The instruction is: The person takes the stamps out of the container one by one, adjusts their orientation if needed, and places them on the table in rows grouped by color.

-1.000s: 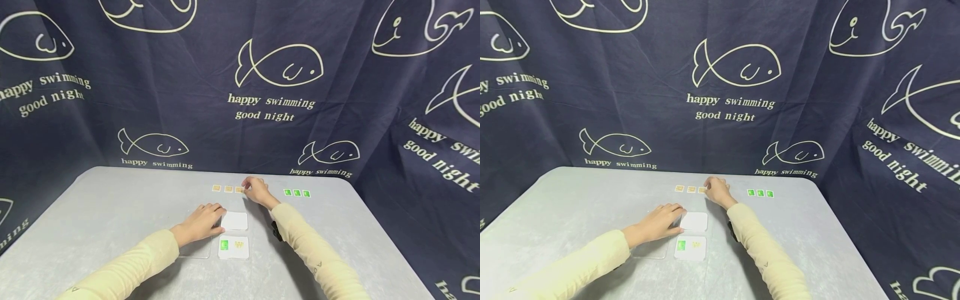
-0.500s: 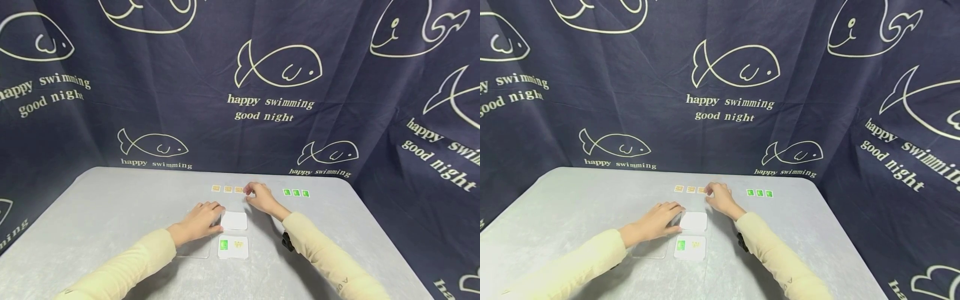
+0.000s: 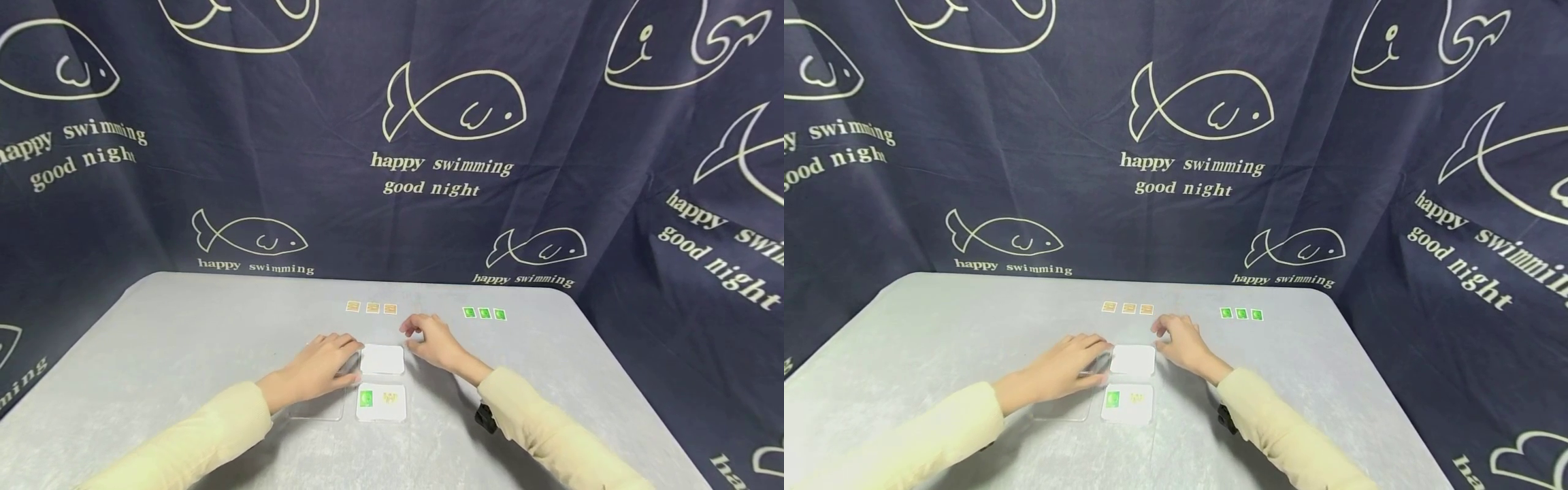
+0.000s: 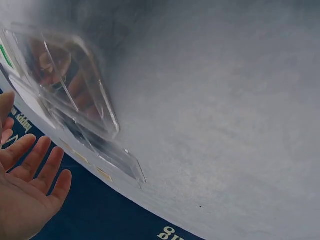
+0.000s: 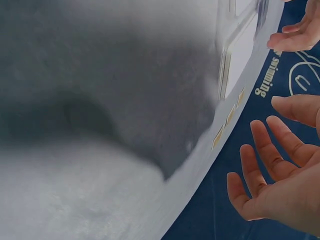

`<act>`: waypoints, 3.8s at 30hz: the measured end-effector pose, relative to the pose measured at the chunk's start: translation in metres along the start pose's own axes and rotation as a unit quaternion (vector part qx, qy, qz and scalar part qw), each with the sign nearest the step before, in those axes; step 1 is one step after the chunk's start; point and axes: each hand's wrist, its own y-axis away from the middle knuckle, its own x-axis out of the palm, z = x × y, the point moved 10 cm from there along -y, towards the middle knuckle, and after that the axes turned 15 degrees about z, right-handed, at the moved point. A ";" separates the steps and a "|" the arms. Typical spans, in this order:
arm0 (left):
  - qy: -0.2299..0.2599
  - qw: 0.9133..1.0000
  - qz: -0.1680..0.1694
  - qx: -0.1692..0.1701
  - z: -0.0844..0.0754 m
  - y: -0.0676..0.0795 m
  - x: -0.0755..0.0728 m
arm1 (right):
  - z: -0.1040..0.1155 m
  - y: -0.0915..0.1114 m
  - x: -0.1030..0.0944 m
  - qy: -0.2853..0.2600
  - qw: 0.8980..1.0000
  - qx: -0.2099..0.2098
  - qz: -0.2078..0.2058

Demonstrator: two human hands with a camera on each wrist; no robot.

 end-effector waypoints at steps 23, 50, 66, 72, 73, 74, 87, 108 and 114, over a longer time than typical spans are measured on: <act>-0.023 0.997 0.037 0.060 -0.040 0.023 0.017 | 0.039 0.047 0.037 0.001 0.996 -0.035 0.077; -0.002 0.998 0.051 0.045 -0.038 0.021 0.024 | 0.043 0.054 0.053 0.056 0.993 -0.009 0.103; -0.003 0.998 0.051 0.042 -0.038 0.021 0.026 | 0.036 0.052 0.055 0.000 0.994 0.025 0.104; -0.002 0.998 0.050 0.041 -0.038 0.021 0.026 | 0.036 0.052 0.055 -0.003 0.995 0.028 0.099; -0.002 0.998 0.050 0.041 -0.038 0.020 0.026 | 0.036 0.052 0.055 -0.002 0.995 0.028 0.098; -0.001 0.998 0.050 0.041 -0.038 0.020 0.026 | 0.036 0.052 0.055 -0.002 0.995 0.029 0.098; -0.003 0.998 0.038 0.050 -0.039 0.022 0.023 | 0.034 0.051 0.056 -0.022 0.995 0.035 0.096; -0.006 0.998 0.038 0.049 -0.039 0.022 0.023 | 0.032 0.050 0.054 -0.036 0.994 0.041 0.094; -0.005 0.998 0.046 0.043 -0.039 0.021 0.024 | 0.031 0.050 0.055 -0.037 0.994 0.036 0.100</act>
